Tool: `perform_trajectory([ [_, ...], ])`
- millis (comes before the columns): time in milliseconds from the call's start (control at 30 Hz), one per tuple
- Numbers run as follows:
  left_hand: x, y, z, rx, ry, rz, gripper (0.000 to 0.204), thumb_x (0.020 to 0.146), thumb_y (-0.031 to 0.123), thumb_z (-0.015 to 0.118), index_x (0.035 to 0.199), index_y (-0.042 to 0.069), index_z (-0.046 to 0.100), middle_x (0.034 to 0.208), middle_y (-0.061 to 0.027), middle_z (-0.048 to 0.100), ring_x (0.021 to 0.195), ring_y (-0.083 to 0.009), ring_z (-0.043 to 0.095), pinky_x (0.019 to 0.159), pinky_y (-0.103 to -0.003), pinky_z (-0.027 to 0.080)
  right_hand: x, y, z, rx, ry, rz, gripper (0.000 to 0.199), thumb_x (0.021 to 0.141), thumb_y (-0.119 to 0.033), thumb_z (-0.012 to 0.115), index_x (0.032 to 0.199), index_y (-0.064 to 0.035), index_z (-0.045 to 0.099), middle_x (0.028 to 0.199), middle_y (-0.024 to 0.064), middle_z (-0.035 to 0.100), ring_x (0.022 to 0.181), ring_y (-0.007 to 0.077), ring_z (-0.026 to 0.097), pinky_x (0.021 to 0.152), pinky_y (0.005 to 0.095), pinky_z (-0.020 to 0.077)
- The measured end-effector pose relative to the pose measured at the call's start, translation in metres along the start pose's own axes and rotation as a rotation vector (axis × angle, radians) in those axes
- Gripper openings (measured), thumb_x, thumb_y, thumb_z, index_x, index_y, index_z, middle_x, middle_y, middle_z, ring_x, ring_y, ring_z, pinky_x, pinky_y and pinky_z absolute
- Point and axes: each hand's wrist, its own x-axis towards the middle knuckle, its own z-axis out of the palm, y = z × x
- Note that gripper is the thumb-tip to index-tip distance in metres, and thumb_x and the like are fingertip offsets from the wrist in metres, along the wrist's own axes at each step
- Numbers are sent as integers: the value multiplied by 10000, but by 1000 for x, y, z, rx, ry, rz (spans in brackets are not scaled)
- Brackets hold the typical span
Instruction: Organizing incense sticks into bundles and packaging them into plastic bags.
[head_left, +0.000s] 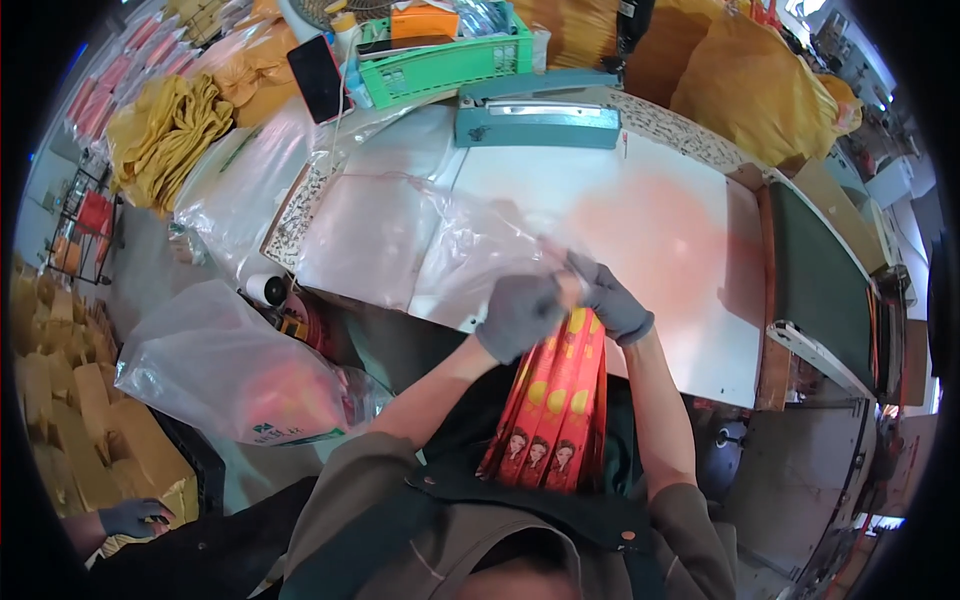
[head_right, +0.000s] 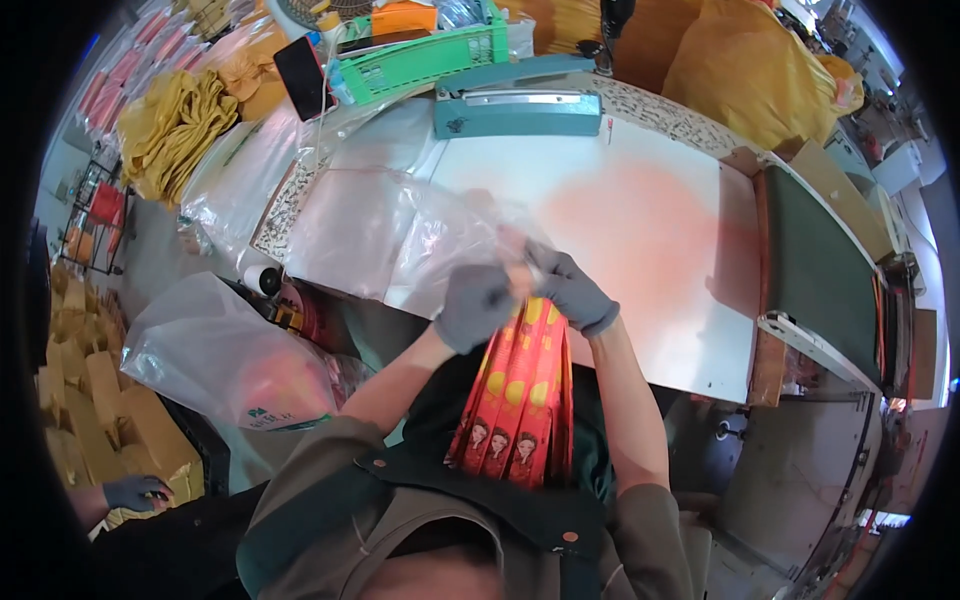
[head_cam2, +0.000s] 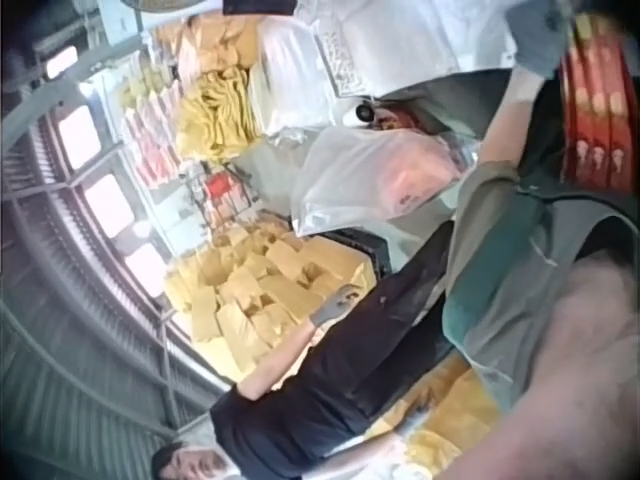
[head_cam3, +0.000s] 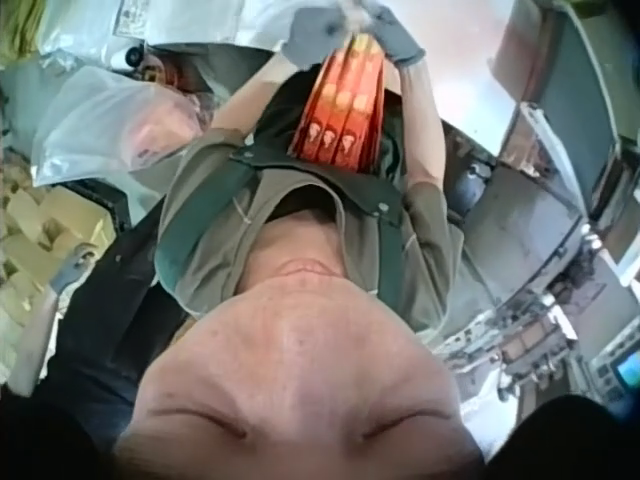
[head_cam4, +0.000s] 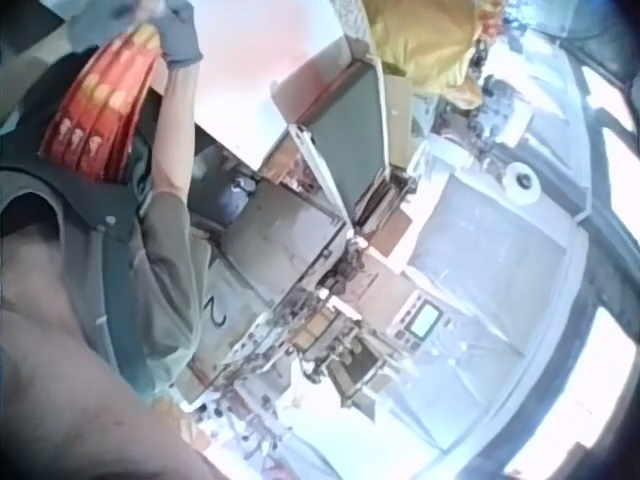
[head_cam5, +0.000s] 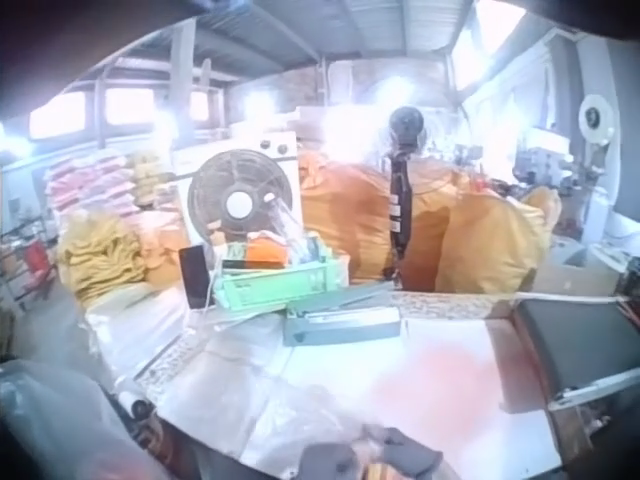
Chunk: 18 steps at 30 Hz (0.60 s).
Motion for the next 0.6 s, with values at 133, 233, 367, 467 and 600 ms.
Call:
perform_trajectory([
  [133, -27, 10, -9, -114, -56, -133, 288, 744, 280, 709, 629, 76, 543, 543, -100, 488, 468, -266, 504, 451, -339, 391, -22, 21, 33, 403, 389, -130, 949, 754, -288, 697, 1448, -86, 82, 1252, 141, 500, 1100, 235, 526, 929, 346, 444],
  [233, -69, 22, -33, -107, -589, -87, 389, 755, 417, 674, 608, 99, 505, 555, -94, 505, 500, -248, 541, 450, -341, 400, -95, 80, 44, -254, 363, 105, 961, 726, -369, 726, 1434, -57, 155, 1397, 123, 328, 1247, 216, 375, 989, 335, 367],
  [367, -112, 48, -36, -363, -1131, -341, 281, 773, 341, 673, 707, 82, 588, 664, -109, 596, 621, -261, 600, 570, -344, 457, -162, 123, 84, -97, 361, -60, 760, 855, -337, 601, 1402, -3, 192, 1367, 107, 362, 1262, 193, 334, 1045, 324, 264],
  [467, -85, 37, -52, -880, -809, -723, 185, 830, 223, 640, 764, 54, 605, 713, -67, 638, 659, -143, 612, 592, -276, 483, -150, 69, 82, -200, 371, -57, 593, 932, -286, 484, 1385, 8, 239, 1379, 107, 341, 1272, 188, 316, 1061, 328, 234],
  [600, 64, 44, -94, -716, -637, -468, 169, 845, 179, 605, 893, 22, 564, 740, -50, 608, 682, -106, 576, 637, -267, 489, -142, -64, 29, -1453, 372, -219, 390, 865, -150, 484, 1232, -21, 447, 774, 160, 613, 656, 364, 591, 599, 412, 488],
])
